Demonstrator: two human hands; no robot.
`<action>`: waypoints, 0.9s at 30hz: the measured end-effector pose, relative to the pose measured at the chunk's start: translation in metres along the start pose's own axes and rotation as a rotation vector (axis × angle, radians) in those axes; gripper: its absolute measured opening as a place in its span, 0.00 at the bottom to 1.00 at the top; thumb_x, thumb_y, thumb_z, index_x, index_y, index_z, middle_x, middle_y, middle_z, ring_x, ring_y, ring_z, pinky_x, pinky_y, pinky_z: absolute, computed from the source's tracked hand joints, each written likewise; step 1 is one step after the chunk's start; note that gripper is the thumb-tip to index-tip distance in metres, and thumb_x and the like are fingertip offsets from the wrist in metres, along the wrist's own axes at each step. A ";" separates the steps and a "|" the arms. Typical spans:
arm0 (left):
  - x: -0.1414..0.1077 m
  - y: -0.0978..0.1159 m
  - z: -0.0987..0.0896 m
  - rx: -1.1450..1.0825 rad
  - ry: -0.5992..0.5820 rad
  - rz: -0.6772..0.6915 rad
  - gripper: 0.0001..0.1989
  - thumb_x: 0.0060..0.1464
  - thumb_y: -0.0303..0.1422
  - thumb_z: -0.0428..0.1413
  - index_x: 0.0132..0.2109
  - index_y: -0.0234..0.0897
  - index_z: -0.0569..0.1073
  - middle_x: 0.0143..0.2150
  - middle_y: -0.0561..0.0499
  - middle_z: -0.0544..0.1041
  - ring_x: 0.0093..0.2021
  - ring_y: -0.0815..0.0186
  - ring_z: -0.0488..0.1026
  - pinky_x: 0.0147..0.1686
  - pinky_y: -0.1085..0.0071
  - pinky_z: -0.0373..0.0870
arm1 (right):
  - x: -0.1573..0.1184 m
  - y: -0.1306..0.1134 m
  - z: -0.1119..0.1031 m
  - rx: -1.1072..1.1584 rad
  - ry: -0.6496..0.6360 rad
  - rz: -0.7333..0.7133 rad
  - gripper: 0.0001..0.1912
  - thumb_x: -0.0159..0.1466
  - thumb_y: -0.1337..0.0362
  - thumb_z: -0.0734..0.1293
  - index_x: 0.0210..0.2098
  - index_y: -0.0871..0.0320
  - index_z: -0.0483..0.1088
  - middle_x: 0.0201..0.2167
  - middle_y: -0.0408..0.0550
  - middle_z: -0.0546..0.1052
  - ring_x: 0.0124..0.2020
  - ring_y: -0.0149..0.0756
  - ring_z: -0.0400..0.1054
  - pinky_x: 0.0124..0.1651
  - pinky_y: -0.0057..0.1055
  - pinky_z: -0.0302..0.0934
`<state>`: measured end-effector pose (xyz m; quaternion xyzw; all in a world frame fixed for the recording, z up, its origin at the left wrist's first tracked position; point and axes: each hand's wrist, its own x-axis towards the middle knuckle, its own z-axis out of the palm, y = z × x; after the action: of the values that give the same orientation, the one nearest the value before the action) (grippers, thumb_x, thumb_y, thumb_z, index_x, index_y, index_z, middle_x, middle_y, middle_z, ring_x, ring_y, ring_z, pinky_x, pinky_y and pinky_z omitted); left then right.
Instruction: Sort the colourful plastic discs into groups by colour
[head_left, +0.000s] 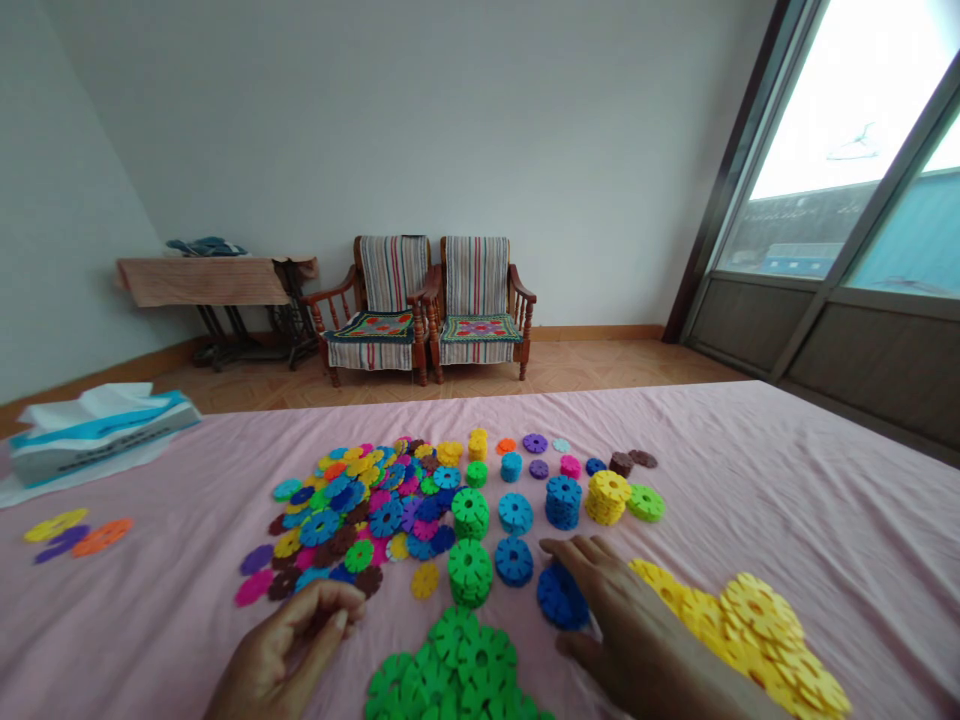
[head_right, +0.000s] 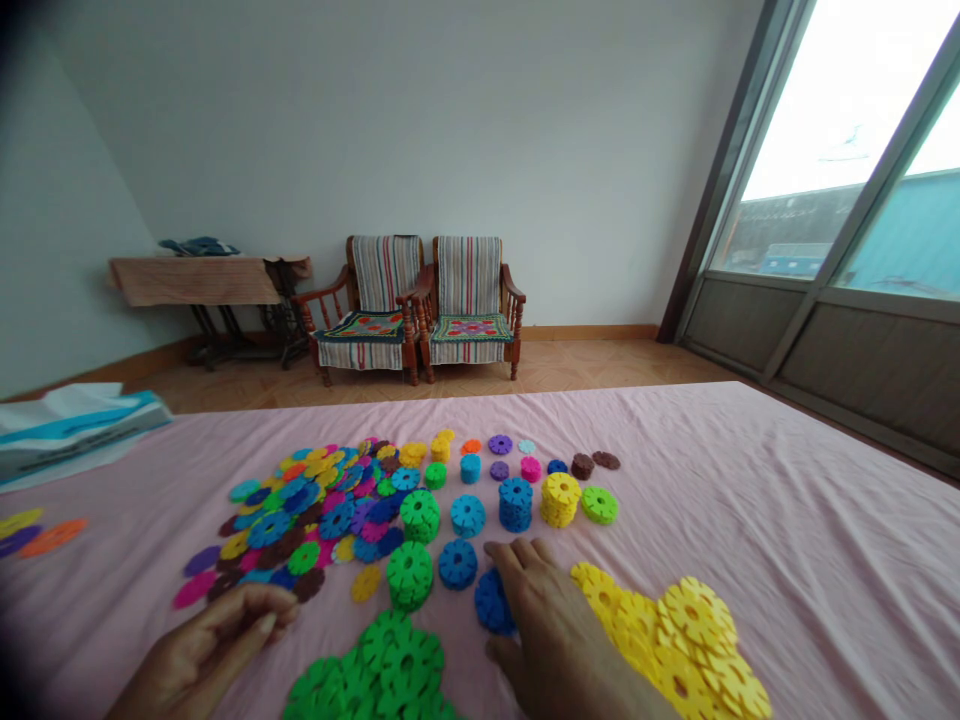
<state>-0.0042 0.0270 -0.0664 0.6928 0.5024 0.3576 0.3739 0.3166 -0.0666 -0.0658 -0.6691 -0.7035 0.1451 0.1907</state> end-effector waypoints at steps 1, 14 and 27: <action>0.000 0.000 0.000 0.000 0.001 -0.002 0.14 0.48 0.46 0.58 0.32 0.40 0.76 0.29 0.51 0.77 0.33 0.62 0.75 0.33 0.75 0.71 | 0.001 0.000 0.002 -0.021 0.011 -0.008 0.35 0.53 0.69 0.67 0.61 0.59 0.61 0.62 0.60 0.63 0.63 0.55 0.53 0.60 0.52 0.54; -0.001 -0.003 0.000 -0.004 -0.007 0.003 0.14 0.49 0.46 0.57 0.32 0.39 0.76 0.29 0.51 0.77 0.33 0.62 0.75 0.33 0.75 0.71 | 0.004 0.016 0.022 -0.093 0.230 -0.129 0.32 0.53 0.69 0.64 0.58 0.58 0.61 0.57 0.58 0.68 0.59 0.53 0.60 0.57 0.45 0.59; -0.001 -0.006 0.002 0.007 0.014 0.012 0.14 0.50 0.46 0.56 0.33 0.40 0.75 0.29 0.51 0.76 0.33 0.63 0.75 0.33 0.76 0.71 | 0.022 0.021 -0.005 -0.068 0.282 0.010 0.22 0.54 0.66 0.62 0.49 0.61 0.63 0.46 0.59 0.72 0.50 0.49 0.67 0.53 0.44 0.62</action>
<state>-0.0052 0.0273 -0.0721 0.6946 0.5020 0.3631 0.3657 0.3366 -0.0434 -0.0690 -0.6922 -0.6710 0.0265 0.2643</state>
